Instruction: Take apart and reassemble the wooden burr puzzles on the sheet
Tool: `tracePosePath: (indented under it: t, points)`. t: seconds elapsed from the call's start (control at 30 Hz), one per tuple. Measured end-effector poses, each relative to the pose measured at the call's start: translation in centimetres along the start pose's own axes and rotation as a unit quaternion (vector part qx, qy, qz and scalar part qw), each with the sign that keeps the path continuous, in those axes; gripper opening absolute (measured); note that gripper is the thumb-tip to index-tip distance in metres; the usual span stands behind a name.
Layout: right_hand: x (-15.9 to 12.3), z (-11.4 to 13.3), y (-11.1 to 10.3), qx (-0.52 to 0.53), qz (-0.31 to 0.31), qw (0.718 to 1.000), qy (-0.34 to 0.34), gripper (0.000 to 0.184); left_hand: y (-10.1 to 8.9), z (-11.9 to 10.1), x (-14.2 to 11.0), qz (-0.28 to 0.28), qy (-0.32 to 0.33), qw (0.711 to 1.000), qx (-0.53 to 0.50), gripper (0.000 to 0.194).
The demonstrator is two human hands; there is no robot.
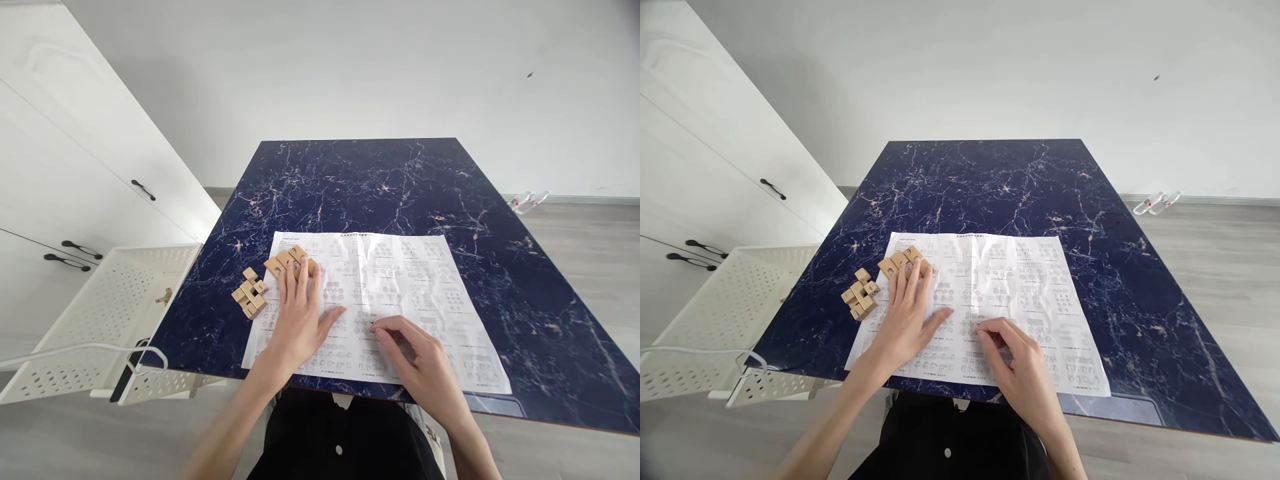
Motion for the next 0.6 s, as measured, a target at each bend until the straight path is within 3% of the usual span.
tracePosePath:
  t: [0.2,0.33,0.43,0.5,0.6]
  points:
    - [0.0,0.2,-0.1,0.007,0.001,1.0,-0.008,0.031,-0.4,-3.4,-2.2,0.045,0.106,0.993,-0.03,0.096]
    - [0.1,0.0,-0.2,0.004,-0.003,1.0,-0.012,0.03,-0.7,-4.4,-3.8,0.072,0.147,0.983,-0.082,0.082]
    - [0.0,-0.1,-0.1,0.002,0.001,1.0,-0.013,0.031,-1.3,-3.2,-3.9,0.053,0.117,0.985,-0.114,0.078]
    - [0.0,-0.1,-0.1,-0.001,0.002,1.0,-0.012,0.031,-1.8,-1.8,-3.4,0.034,0.077,0.989,-0.122,0.084]
    - [-0.1,0.1,-0.1,-0.012,-0.006,1.0,-0.014,0.029,-1.6,-0.3,-2.6,0.048,0.051,0.989,-0.127,0.1]
Point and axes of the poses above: each hand's wrist, its own x-axis towards the middle knuckle, its own y-axis out of the palm, z = x × y, the point moved 9 cm from there along x, towards the middle knuckle, and after that the axes turned 9 degrees about z, right-handed, at the moved point
